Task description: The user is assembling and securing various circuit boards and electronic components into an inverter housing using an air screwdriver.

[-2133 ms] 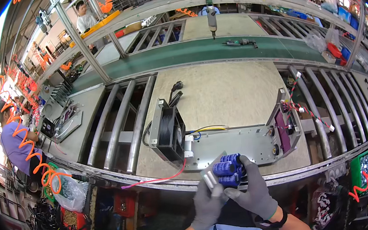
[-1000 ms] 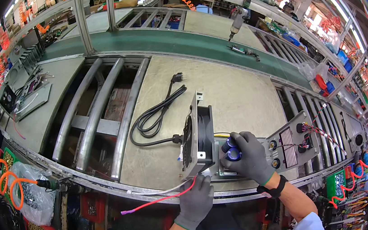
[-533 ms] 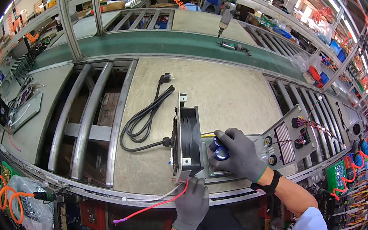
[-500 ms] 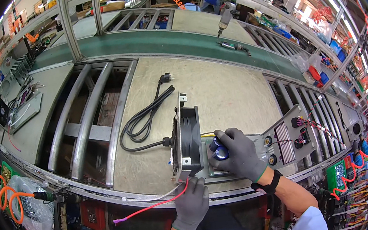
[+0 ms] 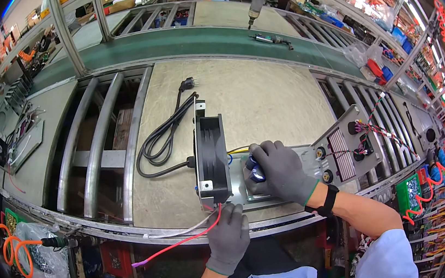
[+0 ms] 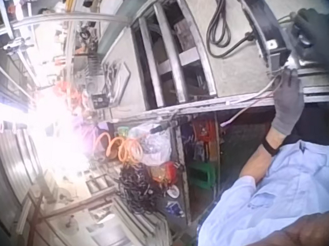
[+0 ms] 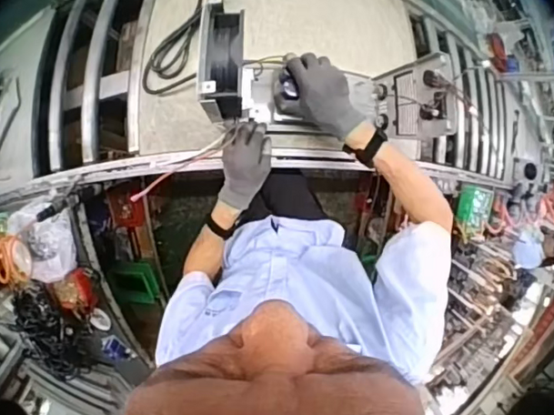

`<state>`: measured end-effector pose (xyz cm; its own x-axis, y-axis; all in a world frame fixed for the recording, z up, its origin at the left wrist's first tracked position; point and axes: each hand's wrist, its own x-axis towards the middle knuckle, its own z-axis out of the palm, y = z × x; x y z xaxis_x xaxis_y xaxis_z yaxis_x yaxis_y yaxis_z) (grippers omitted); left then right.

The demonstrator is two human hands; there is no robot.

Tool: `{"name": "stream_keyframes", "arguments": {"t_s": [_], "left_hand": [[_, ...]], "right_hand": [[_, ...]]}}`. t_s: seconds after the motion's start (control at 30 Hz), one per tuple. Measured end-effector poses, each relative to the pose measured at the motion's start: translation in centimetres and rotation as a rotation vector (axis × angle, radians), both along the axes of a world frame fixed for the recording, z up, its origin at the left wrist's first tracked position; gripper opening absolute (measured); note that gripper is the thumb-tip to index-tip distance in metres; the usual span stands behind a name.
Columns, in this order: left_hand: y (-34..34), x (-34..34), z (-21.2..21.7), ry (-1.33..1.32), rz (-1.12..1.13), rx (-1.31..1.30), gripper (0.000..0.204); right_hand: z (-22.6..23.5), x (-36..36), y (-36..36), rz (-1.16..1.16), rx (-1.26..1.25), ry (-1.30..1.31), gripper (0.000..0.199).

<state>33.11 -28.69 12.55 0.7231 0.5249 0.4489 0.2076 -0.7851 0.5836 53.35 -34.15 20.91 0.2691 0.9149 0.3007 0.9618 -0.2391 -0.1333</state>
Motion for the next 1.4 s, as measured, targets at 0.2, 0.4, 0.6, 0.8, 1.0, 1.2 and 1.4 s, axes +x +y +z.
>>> {"name": "stream_keyframes", "arguments": {"t_s": [0.2,0.4,0.6,0.8,1.0,1.2,1.4], "left_hand": [[-0.3,0.0,-0.1,-0.037,0.006,0.004,0.028],[-0.8,-0.5,-0.2,-0.045,0.002,0.012,0.028],[-0.8,-0.3,-0.4,-0.100,-0.052,0.086,0.029],[0.0,-0.2,-0.2,-0.084,-0.022,0.125,0.029],[0.1,-0.3,0.4,-0.049,-0.017,0.082,0.027],[0.0,-0.5,-0.6,0.058,-0.079,0.026,0.030],[-2.2,-1.9,-3.0,0.208,0.096,0.056,0.039]], "right_hand": [[-0.5,-0.2,0.0,-0.006,0.067,-0.051,0.052],[-1.6,-0.3,-0.9,-0.004,0.066,-0.050,0.068],[1.7,-0.4,-3.0,-0.080,-0.061,0.047,0.069],[15.9,-1.1,-3.5,-0.078,-0.669,0.034,0.066],[26.7,6.1,3.7,-0.137,-0.780,-0.080,0.059],[26.3,20.6,14.0,-0.452,-0.654,-0.029,0.062],[16.9,32.2,24.0,-0.492,0.129,0.266,0.081]]}}
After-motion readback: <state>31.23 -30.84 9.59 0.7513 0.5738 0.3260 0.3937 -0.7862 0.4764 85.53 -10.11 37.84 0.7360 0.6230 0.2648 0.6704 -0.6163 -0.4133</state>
